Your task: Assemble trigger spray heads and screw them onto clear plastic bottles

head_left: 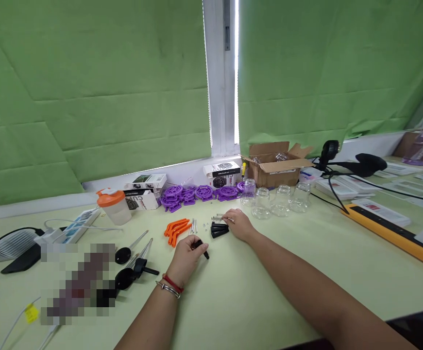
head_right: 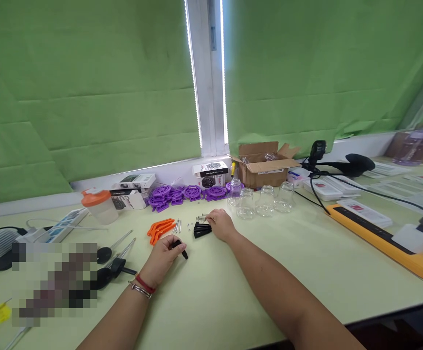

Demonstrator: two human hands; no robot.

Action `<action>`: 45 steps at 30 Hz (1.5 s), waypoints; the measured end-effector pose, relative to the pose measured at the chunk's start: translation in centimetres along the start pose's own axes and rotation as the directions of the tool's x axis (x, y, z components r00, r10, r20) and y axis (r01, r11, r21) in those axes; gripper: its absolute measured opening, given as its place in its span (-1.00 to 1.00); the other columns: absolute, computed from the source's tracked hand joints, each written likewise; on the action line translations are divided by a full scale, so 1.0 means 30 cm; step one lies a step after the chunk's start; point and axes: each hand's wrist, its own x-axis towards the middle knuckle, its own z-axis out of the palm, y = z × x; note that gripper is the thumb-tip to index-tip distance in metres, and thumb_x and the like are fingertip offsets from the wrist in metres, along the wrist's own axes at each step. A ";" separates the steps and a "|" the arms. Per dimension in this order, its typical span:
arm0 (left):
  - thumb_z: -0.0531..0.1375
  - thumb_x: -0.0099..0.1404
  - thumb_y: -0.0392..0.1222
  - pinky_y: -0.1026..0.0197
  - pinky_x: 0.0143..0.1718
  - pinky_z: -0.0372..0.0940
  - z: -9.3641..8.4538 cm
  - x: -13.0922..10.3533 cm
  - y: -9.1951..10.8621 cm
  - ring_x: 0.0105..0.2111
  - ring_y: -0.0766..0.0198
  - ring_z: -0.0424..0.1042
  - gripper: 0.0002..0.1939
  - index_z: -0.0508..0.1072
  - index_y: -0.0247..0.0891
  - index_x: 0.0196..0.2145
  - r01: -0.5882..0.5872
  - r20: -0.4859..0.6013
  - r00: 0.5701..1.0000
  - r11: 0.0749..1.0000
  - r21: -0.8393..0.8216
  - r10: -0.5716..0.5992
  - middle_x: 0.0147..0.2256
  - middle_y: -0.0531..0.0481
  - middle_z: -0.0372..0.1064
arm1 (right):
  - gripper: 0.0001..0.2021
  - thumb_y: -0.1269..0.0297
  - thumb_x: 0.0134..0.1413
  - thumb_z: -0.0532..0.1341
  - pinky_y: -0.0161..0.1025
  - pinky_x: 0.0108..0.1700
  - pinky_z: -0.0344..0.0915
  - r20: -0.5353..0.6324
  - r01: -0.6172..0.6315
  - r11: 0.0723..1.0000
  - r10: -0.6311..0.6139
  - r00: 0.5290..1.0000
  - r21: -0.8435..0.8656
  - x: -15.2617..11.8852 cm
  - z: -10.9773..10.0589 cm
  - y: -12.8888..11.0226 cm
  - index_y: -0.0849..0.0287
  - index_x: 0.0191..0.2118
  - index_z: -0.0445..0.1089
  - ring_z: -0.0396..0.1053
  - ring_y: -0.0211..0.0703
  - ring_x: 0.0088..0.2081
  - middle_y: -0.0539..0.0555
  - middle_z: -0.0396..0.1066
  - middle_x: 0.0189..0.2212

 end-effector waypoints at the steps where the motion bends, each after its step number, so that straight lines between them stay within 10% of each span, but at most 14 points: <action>1: 0.24 0.00 0.00 0.32 -0.52 0.03 0.000 0.001 -0.003 -0.56 0.39 0.08 -0.71 0.33 -0.29 -0.51 -0.002 0.001 1.000 1.000 -0.002 0.002 -0.59 0.14 0.14 | -0.77 0.36 0.15 0.07 -0.23 -0.07 0.15 0.001 -0.026 1.000 0.026 1.000 -0.008 0.006 -0.005 0.002 0.16 -0.25 0.50 0.27 -0.15 -0.16 0.08 0.46 -0.23; 14: 0.25 -0.03 0.05 0.31 -0.53 0.02 -0.004 -0.006 0.016 -0.58 0.39 0.07 -0.67 0.32 -0.28 -0.53 0.022 -0.001 1.000 1.000 0.011 -0.022 -0.60 0.14 0.11 | -0.82 0.47 -0.13 0.26 -0.29 -0.17 0.18 0.254 0.096 0.990 -0.066 0.965 -0.106 0.131 -0.011 -0.016 0.05 -0.42 0.56 0.34 -0.12 -0.22 0.03 0.50 -0.34; 30: 0.24 0.02 -0.01 0.30 -0.50 0.11 0.001 -0.001 0.002 -0.57 0.38 0.19 -0.73 0.33 -0.29 -0.51 0.005 0.030 1.000 1.000 0.000 -0.005 -0.59 0.12 0.23 | -0.83 0.50 -0.18 0.26 -0.28 -0.13 0.16 0.290 0.130 0.988 -0.100 0.952 -0.087 0.147 0.000 -0.011 0.07 -0.49 0.55 0.35 -0.13 -0.28 0.05 0.49 -0.37; 41: 0.18 0.11 -0.05 0.32 -0.55 0.11 0.011 -0.004 0.007 -0.57 0.35 0.30 -0.77 0.24 -0.24 -0.43 0.059 0.140 0.989 0.989 -0.139 -0.039 -0.58 0.09 0.35 | -0.84 0.32 0.05 0.11 -0.34 -0.33 0.21 0.125 -0.051 0.979 0.027 0.992 0.195 0.058 -0.009 -0.122 0.19 -0.30 0.43 0.29 -0.26 -0.39 0.01 0.39 -0.44; 45: 0.17 0.12 -0.07 0.33 -0.56 0.07 0.012 -0.008 0.008 -0.56 0.37 0.26 -0.79 0.29 -0.26 -0.39 0.030 0.167 0.986 0.991 -0.133 -0.008 -0.56 0.08 0.36 | -0.93 0.37 -0.06 0.16 -0.35 -0.40 0.16 0.248 -0.146 0.764 -0.019 0.969 0.629 -0.035 0.005 -0.218 0.22 -0.42 0.38 0.20 -0.31 -0.49 -0.05 0.29 -0.56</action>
